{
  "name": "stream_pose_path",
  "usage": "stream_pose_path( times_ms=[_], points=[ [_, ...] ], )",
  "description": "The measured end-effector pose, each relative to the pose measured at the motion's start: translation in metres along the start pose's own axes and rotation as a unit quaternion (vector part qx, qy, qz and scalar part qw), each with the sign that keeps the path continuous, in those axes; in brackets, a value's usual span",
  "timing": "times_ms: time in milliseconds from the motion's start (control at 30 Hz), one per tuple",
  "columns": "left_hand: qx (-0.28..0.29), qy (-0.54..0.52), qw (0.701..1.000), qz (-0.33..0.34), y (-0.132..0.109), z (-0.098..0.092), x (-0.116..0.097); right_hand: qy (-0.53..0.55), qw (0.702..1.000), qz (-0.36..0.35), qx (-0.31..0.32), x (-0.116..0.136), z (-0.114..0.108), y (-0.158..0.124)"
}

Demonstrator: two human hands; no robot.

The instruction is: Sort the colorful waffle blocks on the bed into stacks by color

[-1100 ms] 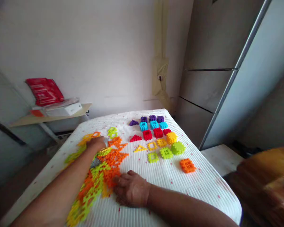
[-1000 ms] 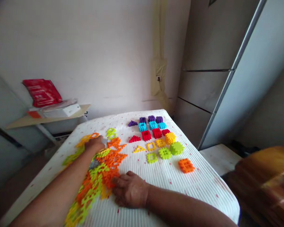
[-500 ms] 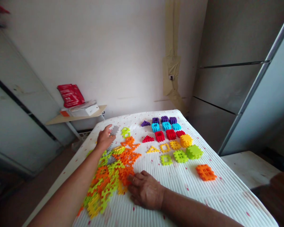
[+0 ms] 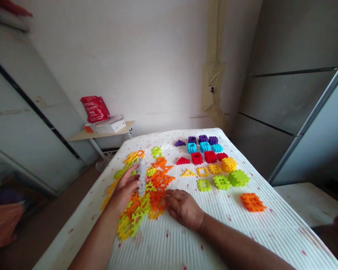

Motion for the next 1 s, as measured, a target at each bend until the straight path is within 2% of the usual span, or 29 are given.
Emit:
stream_pose_path(
  times_ms=[67,167,233,367,500,767,1000],
  points=[
    [-0.044,0.117,0.991,0.051,-0.01,0.003,0.0,0.029,0.996,0.045,-0.067,-0.016,-0.014,-0.004],
    [-0.078,0.275,0.948,0.138,-0.024,0.019,-0.002,0.094,0.977,0.134,-0.139,-0.037,-0.031,-0.011],
    [-0.054,0.336,0.924,0.176,-0.032,0.034,0.002,0.136,0.965,0.163,-0.153,-0.041,-0.036,-0.013],
    [0.007,0.385,0.895,0.224,-0.045,0.057,0.01,0.18,0.965,0.146,-0.12,-0.031,-0.033,-0.007],
    [0.034,0.374,0.897,0.231,-0.049,0.062,0.017,0.165,0.976,0.118,-0.072,-0.023,-0.023,-0.005],
    [0.06,0.322,0.925,0.194,-0.046,0.061,0.021,0.17,0.977,0.115,-0.055,-0.027,-0.019,-0.007],
    [0.068,0.312,0.929,0.188,-0.045,0.061,0.026,0.173,0.98,0.09,-0.046,-0.024,-0.012,-0.006]
  ],
)
Point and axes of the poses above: each hand's wrist, its own y-axis towards the middle knuckle, its own z-axis out of the palm, x = y × z, the point moved 9 cm from there along y, towards the middle knuckle, and after that the axes turned 11 degrees about -z, right-handed, at the moved point
